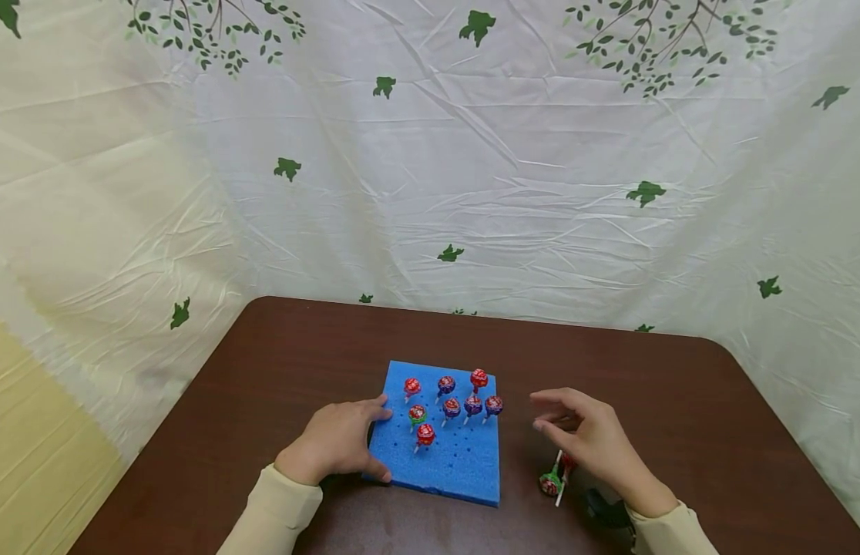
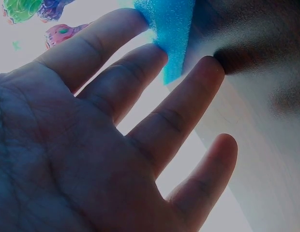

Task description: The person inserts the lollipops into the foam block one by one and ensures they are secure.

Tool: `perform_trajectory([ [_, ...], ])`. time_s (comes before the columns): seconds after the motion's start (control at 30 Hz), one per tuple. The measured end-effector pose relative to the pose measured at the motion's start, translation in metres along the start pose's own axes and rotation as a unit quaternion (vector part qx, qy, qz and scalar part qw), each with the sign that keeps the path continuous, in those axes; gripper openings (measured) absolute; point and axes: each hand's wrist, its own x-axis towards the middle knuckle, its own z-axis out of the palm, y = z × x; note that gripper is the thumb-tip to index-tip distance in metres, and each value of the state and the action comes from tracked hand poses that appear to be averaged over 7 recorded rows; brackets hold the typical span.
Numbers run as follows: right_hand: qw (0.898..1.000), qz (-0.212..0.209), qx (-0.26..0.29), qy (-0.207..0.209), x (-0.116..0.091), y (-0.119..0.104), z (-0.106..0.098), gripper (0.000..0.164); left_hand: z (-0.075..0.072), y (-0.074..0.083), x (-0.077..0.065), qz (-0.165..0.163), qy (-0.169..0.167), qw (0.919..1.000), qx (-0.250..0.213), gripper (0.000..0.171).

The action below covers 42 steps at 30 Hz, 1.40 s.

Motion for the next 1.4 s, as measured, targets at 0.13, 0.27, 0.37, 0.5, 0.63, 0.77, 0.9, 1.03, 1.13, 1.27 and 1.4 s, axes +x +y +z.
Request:
perform_trajectory([
  [0.13, 1.0, 0.022, -0.012, 0.002, -0.007, 0.016, -0.015, 0.044, 0.0, 0.001, 0.001, -0.004, 0.0, 1.0, -0.002, 0.091],
  [0.27, 0.999, 0.047, -0.011, -0.013, -0.013, 0.027, -0.024, 0.04, 0.0, 0.002, 0.003, -0.004, -0.001, 1.0, -0.002, 0.091],
  [0.37, 0.997, 0.069, 0.003, -0.036, -0.017, 0.031, -0.029, 0.038, 0.001, 0.002, 0.003, -0.004, -0.001, 1.0, -0.001, 0.091],
  [0.5, 0.992, 0.096, 0.034, -0.078, -0.019, 0.033, -0.033, 0.034, 0.0, -0.002, 0.006, 0.002, 0.004, 1.0, 0.003, 0.092],
  [0.63, 0.983, 0.109, 0.052, -0.136, -0.017, 0.037, -0.036, 0.033, -0.002, -0.007, 0.01, 0.008, 0.006, 0.9999, 0.004, 0.092],
  [0.77, 0.975, 0.112, 0.07, -0.177, -0.015, 0.04, -0.036, 0.032, -0.002, -0.012, 0.014, 0.012, 0.005, 0.9999, 0.005, 0.092],
  [0.9, 0.97, 0.119, 0.087, -0.195, -0.013, 0.042, -0.034, 0.033, -0.003, -0.018, 0.018, 0.013, 0.002, 0.9999, 0.004, 0.092],
  [1.03, 0.966, 0.117, 0.088, -0.214, -0.014, 0.046, -0.036, 0.033, -0.003, -0.018, 0.018, 0.012, 0.002, 0.9999, 0.0, 0.091],
  [1.13, 0.966, 0.108, 0.079, -0.222, -0.015, 0.048, -0.035, 0.032, -0.004, -0.017, 0.018, 0.014, 0.005, 0.9999, -0.002, 0.091],
  [1.27, 0.966, 0.105, 0.07, -0.225, -0.015, 0.049, -0.034, 0.028, -0.004, -0.017, 0.018, 0.015, 0.006, 0.9999, -0.001, 0.09],
  [1.4, 0.968, 0.105, 0.055, -0.22, -0.014, 0.049, -0.034, 0.026, -0.003, -0.016, 0.018, 0.014, 0.005, 0.9999, 0.001, 0.09],
])
